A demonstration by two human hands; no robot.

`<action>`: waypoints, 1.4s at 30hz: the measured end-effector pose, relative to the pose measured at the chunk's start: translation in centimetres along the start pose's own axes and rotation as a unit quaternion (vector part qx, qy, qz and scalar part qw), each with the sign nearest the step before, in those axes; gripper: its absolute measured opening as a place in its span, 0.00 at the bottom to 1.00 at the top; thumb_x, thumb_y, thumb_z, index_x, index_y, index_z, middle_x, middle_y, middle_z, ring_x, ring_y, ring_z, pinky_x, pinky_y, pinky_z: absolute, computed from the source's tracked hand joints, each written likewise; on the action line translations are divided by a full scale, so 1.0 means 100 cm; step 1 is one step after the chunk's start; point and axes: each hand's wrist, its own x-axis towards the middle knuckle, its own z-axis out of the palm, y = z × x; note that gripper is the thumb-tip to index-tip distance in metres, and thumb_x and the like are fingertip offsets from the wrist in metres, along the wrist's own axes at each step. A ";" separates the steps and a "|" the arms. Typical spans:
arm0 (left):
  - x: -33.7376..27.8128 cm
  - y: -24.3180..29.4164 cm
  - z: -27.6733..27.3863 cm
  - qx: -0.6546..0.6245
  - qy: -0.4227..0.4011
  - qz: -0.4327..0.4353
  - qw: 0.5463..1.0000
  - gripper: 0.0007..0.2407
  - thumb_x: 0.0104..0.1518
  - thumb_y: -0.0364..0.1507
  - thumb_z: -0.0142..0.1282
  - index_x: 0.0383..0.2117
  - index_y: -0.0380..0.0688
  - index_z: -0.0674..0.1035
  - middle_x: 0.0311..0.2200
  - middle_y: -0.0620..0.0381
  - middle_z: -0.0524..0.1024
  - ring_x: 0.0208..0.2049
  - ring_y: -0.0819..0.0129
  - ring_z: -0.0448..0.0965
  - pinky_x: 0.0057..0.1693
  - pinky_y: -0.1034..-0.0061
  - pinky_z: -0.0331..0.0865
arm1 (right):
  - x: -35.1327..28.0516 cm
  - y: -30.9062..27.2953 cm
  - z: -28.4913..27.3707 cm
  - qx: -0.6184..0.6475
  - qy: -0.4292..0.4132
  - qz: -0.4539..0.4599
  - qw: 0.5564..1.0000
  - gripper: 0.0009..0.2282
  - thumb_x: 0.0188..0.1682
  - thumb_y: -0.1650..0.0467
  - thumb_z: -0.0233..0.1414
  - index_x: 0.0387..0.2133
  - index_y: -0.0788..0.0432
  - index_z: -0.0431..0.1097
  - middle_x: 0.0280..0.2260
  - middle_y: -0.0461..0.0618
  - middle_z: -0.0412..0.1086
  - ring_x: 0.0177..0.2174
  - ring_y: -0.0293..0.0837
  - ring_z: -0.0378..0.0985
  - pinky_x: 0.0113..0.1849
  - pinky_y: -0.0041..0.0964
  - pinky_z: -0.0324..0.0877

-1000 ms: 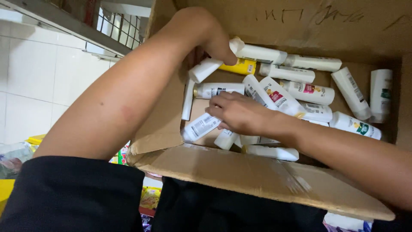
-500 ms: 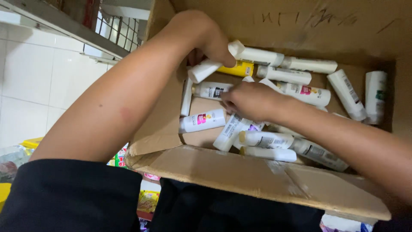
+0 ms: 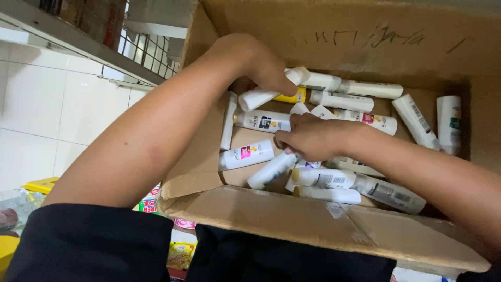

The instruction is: The recorder cleans shampoo bottles with a cloth and places them on a grocery store shelf.

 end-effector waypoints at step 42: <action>-0.012 0.045 -0.006 -0.329 0.233 0.434 0.806 0.40 0.61 0.55 0.53 0.67 0.32 0.56 0.64 0.40 0.63 0.64 0.56 0.65 0.65 0.69 0.60 | -0.231 0.058 -0.092 0.172 0.429 0.188 0.867 0.17 0.52 0.73 0.50 0.56 0.63 0.67 0.49 0.52 0.75 0.51 0.45 0.76 0.50 0.42 0.66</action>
